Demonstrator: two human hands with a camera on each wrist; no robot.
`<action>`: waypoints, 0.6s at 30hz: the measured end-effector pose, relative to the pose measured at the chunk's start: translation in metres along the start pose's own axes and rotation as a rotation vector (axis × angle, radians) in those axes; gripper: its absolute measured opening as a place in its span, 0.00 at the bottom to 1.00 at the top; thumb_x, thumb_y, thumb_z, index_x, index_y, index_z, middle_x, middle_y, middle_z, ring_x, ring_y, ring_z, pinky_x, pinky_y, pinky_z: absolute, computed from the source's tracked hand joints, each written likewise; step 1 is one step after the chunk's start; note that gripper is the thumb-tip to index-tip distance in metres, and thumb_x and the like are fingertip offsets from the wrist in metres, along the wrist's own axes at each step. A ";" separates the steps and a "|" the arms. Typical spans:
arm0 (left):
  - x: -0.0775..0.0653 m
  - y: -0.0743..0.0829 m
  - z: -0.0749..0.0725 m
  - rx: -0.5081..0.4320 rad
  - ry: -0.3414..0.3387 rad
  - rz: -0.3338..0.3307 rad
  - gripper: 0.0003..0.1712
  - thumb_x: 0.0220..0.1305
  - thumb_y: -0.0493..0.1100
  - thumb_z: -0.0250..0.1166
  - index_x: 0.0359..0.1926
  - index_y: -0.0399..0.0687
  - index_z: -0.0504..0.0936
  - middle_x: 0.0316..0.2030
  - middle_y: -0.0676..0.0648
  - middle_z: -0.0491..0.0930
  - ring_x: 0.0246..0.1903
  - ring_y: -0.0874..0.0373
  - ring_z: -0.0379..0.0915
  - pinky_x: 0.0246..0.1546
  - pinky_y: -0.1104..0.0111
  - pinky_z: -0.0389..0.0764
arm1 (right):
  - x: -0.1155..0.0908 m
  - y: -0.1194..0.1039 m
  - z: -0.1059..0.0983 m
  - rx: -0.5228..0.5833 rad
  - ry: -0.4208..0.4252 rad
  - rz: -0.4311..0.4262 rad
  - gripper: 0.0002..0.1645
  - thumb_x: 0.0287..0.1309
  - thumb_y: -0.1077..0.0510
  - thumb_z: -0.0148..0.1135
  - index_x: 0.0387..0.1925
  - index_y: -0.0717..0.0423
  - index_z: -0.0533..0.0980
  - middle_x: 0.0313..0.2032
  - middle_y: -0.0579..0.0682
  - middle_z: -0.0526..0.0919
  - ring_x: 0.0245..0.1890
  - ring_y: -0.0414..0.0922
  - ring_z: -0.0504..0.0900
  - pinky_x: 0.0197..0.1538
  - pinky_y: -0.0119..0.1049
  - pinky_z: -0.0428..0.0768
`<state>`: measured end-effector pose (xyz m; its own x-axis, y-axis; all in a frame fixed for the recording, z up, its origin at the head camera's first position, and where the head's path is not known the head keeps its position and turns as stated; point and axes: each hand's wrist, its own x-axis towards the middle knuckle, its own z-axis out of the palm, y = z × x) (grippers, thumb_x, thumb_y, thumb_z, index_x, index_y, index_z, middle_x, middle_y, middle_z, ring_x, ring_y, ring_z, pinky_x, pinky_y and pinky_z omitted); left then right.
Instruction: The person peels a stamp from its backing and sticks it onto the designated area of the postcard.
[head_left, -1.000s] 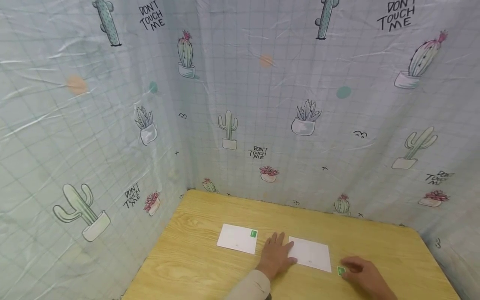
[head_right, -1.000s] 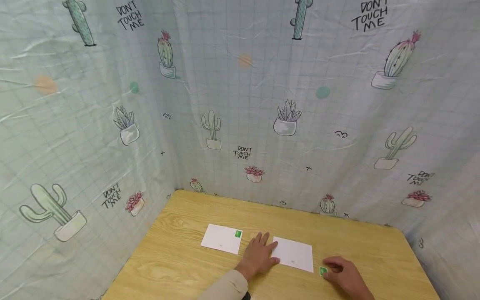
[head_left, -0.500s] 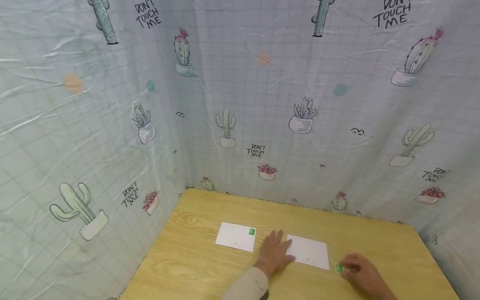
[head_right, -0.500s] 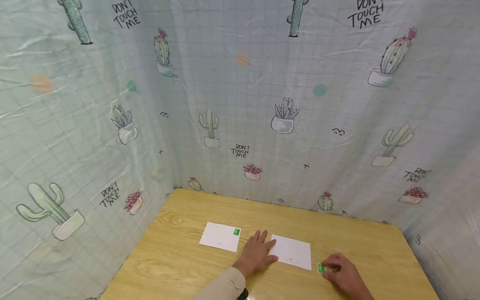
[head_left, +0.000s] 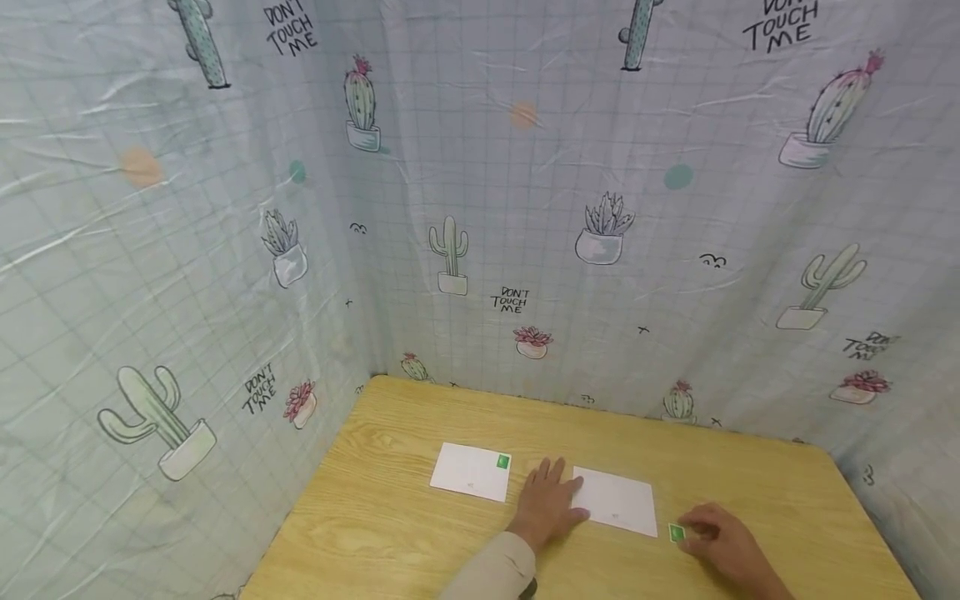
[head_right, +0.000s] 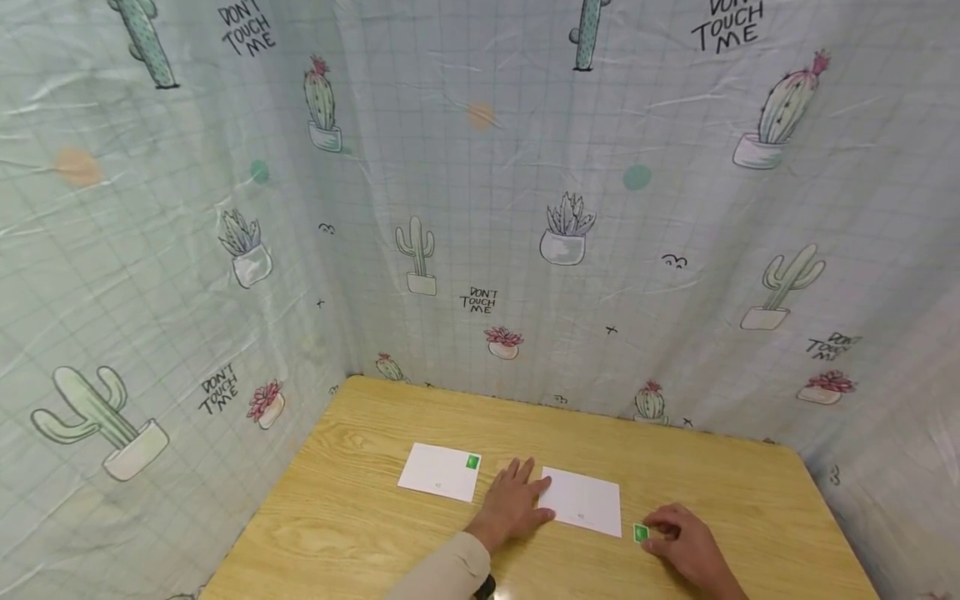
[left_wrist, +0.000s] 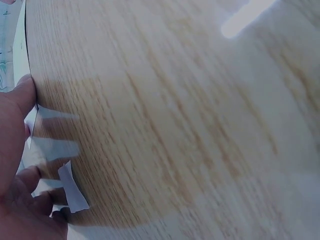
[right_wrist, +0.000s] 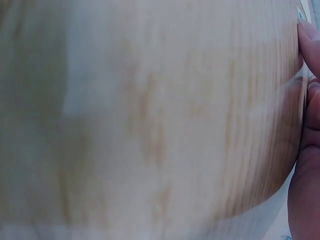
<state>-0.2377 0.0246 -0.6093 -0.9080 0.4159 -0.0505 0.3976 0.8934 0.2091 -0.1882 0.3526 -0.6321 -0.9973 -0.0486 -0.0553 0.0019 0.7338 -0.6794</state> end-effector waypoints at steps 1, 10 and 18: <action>0.000 0.000 0.001 -0.002 0.005 0.002 0.32 0.73 0.68 0.57 0.74 0.69 0.73 0.80 0.48 0.63 0.80 0.46 0.58 0.79 0.55 0.64 | 0.000 0.000 0.000 0.003 0.004 -0.004 0.17 0.54 0.54 0.79 0.44 0.53 0.86 0.46 0.49 0.83 0.38 0.27 0.75 0.42 0.26 0.79; 0.000 -0.001 0.000 -0.007 0.004 -0.004 0.32 0.72 0.67 0.58 0.73 0.69 0.74 0.79 0.48 0.64 0.80 0.45 0.58 0.79 0.54 0.64 | -0.003 -0.004 0.008 0.039 0.102 -0.092 0.11 0.49 0.61 0.81 0.34 0.52 0.85 0.40 0.47 0.82 0.36 0.27 0.73 0.38 0.26 0.77; 0.000 0.000 0.002 -0.058 -0.005 -0.016 0.32 0.72 0.67 0.58 0.73 0.69 0.73 0.80 0.49 0.62 0.81 0.47 0.56 0.80 0.54 0.62 | 0.002 -0.004 0.005 0.041 0.049 0.060 0.23 0.53 0.59 0.80 0.50 0.61 0.83 0.45 0.51 0.84 0.38 0.30 0.75 0.41 0.27 0.78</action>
<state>-0.2379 0.0247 -0.6111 -0.9135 0.4025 -0.0593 0.3744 0.8888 0.2644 -0.1898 0.3459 -0.6328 -0.9977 0.0282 -0.0614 0.0634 0.7058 -0.7056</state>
